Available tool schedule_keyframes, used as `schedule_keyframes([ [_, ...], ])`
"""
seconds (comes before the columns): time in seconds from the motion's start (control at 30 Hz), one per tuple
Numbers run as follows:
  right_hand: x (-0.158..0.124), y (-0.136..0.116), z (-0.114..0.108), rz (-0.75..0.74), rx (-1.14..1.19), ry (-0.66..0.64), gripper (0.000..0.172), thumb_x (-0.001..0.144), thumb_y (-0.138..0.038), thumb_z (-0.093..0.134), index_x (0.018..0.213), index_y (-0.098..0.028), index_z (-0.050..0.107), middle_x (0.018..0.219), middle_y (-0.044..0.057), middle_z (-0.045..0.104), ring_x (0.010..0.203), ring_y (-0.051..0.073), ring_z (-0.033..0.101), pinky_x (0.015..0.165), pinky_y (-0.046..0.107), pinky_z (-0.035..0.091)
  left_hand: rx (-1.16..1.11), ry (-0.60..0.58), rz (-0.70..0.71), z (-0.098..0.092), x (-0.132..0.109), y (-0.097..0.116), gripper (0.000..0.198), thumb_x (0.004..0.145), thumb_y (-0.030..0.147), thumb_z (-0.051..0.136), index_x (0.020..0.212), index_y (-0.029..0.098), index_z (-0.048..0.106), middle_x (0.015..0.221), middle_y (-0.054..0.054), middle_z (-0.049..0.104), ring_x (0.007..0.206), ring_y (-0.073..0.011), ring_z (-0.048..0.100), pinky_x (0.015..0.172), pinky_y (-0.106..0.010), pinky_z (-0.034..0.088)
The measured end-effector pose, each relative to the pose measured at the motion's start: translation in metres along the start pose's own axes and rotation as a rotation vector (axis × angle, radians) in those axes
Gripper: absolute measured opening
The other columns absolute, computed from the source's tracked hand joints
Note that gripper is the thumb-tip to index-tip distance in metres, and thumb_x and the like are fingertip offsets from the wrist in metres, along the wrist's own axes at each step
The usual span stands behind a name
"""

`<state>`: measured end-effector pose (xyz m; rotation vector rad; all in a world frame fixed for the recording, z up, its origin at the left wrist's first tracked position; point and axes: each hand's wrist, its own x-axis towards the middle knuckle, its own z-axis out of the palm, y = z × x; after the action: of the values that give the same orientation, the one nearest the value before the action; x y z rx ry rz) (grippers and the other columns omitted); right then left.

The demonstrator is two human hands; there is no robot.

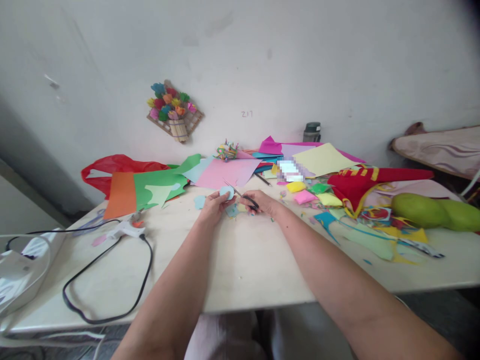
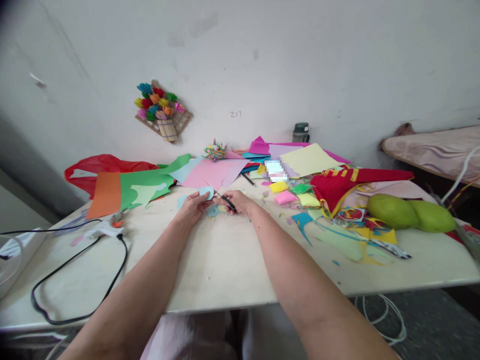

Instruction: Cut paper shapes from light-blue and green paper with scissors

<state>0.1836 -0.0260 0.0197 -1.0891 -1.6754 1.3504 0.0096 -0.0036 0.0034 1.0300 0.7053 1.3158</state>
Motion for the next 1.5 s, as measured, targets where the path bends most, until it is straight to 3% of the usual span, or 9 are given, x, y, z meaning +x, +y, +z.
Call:
schedule_keyframes([
  [0.67, 0.002, 0.002, 0.0, -0.016, 0.052, -0.007, 0.029, 0.068, -0.04, 0.063, 0.066, -0.015, 0.049, 0.044, -0.007, 0.046, 0.031, 0.002, 0.036, 0.033, 0.015, 0.026, -0.013, 0.021, -0.005, 0.001, -0.001, 0.001, 0.014, 0.064, 0.011, 0.068, 0.077, 0.006, 0.065, 0.075, -0.01, 0.068, 0.077, -0.02, 0.066, 0.078, -0.031, 0.052],
  [1.5, 0.01, 0.011, -0.001, -0.075, 0.09, -0.028, 0.031, 0.065, -0.04, 0.067, 0.063, -0.015, 0.049, 0.042, -0.008, 0.041, 0.031, 0.003, 0.033, 0.033, 0.018, 0.025, -0.026, 0.069, -0.001, 0.001, 0.0, 0.002, 0.012, 0.065, 0.013, 0.067, 0.076, 0.008, 0.066, 0.075, -0.009, 0.069, 0.07, -0.0169, 0.065, 0.074, -0.03, 0.053],
])
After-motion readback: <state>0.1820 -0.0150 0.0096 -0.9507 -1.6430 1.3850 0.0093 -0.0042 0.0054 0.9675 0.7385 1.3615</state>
